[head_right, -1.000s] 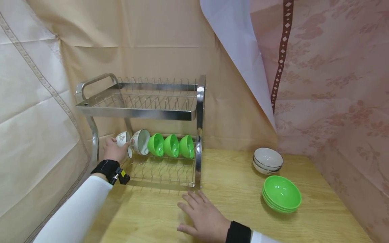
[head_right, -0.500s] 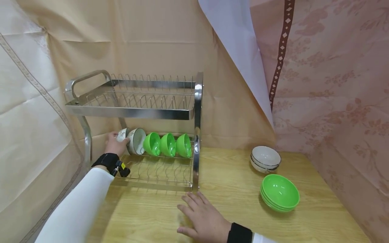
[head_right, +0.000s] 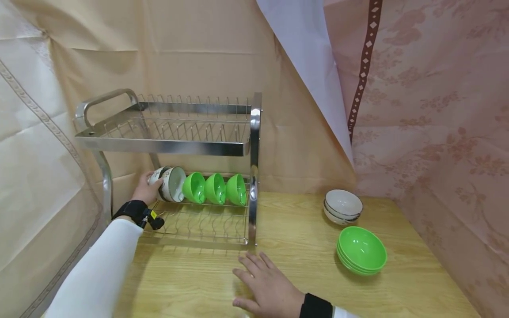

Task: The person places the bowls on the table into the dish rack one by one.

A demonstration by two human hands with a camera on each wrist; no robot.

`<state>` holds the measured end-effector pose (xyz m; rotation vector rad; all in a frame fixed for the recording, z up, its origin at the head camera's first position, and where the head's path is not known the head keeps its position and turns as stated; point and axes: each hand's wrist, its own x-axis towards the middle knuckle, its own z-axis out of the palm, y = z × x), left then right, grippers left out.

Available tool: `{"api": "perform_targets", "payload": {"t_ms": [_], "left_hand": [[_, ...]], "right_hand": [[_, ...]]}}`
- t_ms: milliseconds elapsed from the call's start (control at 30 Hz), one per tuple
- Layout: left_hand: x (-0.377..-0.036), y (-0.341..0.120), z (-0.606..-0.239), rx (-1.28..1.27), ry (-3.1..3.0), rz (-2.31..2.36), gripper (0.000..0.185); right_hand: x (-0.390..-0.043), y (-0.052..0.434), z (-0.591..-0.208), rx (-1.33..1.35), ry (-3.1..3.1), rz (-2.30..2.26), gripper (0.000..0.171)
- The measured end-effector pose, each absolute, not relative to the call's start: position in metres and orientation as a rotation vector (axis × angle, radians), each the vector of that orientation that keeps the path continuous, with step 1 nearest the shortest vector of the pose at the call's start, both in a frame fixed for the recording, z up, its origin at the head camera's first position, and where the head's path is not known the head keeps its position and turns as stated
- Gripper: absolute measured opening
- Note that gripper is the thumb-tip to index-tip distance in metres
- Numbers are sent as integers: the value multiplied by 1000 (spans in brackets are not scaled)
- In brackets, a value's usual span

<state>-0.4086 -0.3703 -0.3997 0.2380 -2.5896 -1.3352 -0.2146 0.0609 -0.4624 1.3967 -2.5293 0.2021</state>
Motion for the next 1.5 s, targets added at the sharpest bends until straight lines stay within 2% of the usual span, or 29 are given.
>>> {"api": "perform_targets", "payload": {"t_ms": [500, 733, 867, 967, 1133, 1333, 1500], "left_hand": [[-399, -367, -390, 227, -2609, -1359, 70], [-384, -351, -383, 310, -2576, -1383, 70], [-371, -337, -379, 235, -2525, -1304, 65], [-351, -319, -377, 113, -2510, -1183, 61], [-298, -279, -381, -104, -2556, -1021, 63], [-229, -220, -407, -370, -2622, -788, 66], [-196, -181, -427, -590, -2622, -586, 73]], "right_hand": [[-206, 67, -459, 1397, -2561, 229, 55], [-201, 70, -460, 1393, -2590, 256, 56], [-199, 74, -459, 1369, -2622, 265, 57], [-199, 80, -456, 1308, -2674, 288, 59], [-199, 96, -451, 1143, -2748, 341, 61], [-198, 124, -449, 968, -2642, 375, 58], [-198, 148, -449, 822, -2630, 438, 58]]}}
